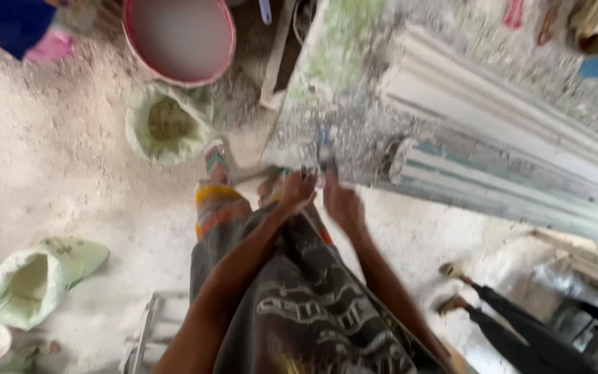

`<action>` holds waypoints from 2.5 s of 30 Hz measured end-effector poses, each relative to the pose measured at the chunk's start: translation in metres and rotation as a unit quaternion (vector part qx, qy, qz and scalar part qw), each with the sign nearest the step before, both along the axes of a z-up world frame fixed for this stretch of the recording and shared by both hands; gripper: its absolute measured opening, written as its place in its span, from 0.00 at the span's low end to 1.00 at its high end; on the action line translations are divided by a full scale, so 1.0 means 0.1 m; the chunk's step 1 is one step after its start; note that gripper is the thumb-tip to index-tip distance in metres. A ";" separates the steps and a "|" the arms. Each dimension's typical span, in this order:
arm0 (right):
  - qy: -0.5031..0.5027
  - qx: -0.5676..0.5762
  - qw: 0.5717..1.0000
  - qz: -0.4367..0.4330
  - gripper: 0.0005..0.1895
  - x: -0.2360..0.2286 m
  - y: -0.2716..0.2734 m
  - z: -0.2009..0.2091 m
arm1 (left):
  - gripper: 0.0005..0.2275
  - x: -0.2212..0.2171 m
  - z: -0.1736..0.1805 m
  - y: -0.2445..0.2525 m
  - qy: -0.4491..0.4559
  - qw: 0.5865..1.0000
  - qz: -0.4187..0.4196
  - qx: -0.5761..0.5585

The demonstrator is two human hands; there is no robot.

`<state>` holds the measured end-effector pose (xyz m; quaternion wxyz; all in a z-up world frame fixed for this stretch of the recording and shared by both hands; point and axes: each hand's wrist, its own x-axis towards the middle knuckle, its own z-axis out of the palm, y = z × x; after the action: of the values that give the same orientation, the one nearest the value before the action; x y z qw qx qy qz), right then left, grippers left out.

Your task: The person applies and scrapes material on a decorative molding piece using a trowel and their hands.

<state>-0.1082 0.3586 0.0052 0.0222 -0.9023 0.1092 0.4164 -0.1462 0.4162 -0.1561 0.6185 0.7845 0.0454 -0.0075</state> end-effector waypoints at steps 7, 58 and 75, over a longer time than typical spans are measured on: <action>-0.164 0.058 0.984 -0.024 0.24 0.35 -0.24 -0.38 | 0.17 0.07 0.15 0.12 0.375 0.918 -0.056 -0.111; -0.462 0.259 0.846 0.055 0.09 -0.41 -0.40 -0.82 | 0.07 0.42 0.69 0.98 0.515 0.669 0.090 -0.528; -0.434 0.230 0.870 -0.029 0.07 -0.30 -0.84 -1.00 | 0.15 0.42 0.85 1.25 0.257 0.953 -0.113 0.115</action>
<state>-0.1379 0.2743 -0.0943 0.2864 -0.9580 0.0158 -0.0051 -0.1043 0.5410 -0.0708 0.4869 0.8218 0.1145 -0.2728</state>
